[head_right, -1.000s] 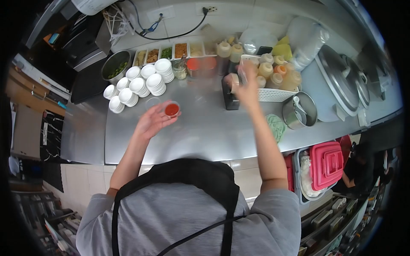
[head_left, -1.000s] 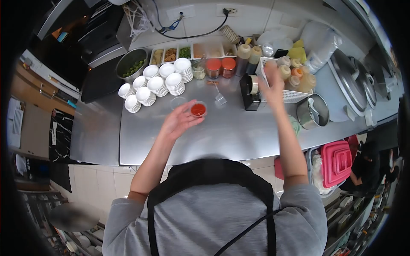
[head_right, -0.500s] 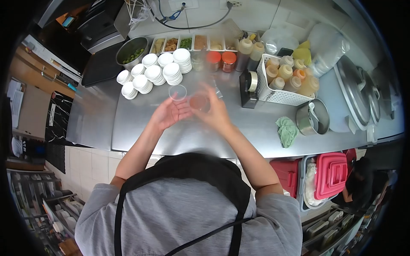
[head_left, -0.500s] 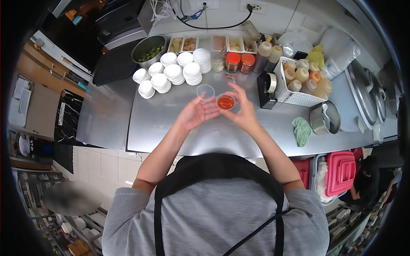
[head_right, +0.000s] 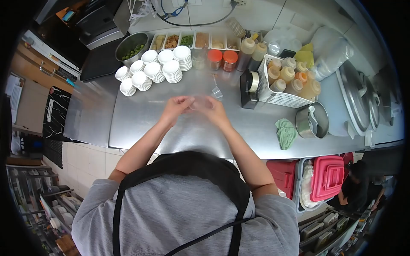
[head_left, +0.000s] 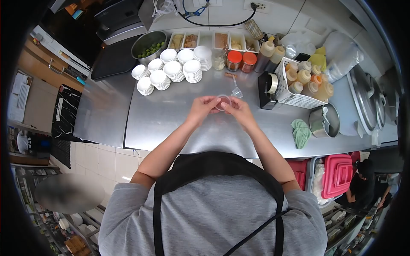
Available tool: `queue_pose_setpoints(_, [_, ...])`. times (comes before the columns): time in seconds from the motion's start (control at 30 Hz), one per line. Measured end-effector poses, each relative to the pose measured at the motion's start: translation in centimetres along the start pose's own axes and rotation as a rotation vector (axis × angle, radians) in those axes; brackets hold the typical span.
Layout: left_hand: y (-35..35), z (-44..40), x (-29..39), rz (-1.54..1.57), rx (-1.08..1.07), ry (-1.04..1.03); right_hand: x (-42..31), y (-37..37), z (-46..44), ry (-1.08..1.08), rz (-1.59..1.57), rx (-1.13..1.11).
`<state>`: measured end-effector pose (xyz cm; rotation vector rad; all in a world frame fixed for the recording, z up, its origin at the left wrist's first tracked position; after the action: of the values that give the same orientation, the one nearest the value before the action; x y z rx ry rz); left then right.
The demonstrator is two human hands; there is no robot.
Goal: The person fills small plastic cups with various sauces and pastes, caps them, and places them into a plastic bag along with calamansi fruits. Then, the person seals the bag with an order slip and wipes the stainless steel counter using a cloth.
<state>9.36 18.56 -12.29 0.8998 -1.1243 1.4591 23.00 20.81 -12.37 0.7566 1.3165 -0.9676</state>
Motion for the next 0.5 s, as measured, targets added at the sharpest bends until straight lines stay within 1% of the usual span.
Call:
queue_pose_setpoints(0.13, [0.3, -0.3, -1.2, 0.006, 0.005, 0.004, 1.9, 0.0, -0.8, -0.036, -0.02, -0.003])
queue_pose_setpoints(0.2, [0.4, -0.5, -1.8, 0.002, 0.005, 0.007, 2.5, 0.4, -1.1, -0.059, -0.054, 0.075])
queue_pose_setpoints(0.23, [0.4, -0.6, -2.1, 0.003, -0.014, -0.002, 2.7, 0.4, -1.2, -0.063, -0.054, 0.075])
queue_pose_setpoints(0.3, [0.4, -0.7, -2.3, 0.004, -0.033, -0.01, 3.4, 0.5, -1.5, -0.133, -0.053, 0.072])
queue_pose_setpoints(0.4, [0.5, -1.0, -2.6, -0.018, -0.013, -0.003, 5.4, 0.7, -2.6, -0.13, 0.03, 0.087])
queue_pose_setpoints(0.5, [0.9, -1.4, -3.2, -0.03, 0.005, -0.011, 6.6, 0.4, -3.3, -0.096, 0.036, 0.11])
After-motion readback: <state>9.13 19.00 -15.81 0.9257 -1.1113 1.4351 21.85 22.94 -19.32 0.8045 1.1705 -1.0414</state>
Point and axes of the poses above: each hand's wrist, its own z-axis away from the middle knuckle, its own y-axis out of the back of the hand, x = y × z, the point moved 6 cm from there along -z, towards the middle knuckle, and after that the axes turned 1 degree about -x, right-handed, at the moved point
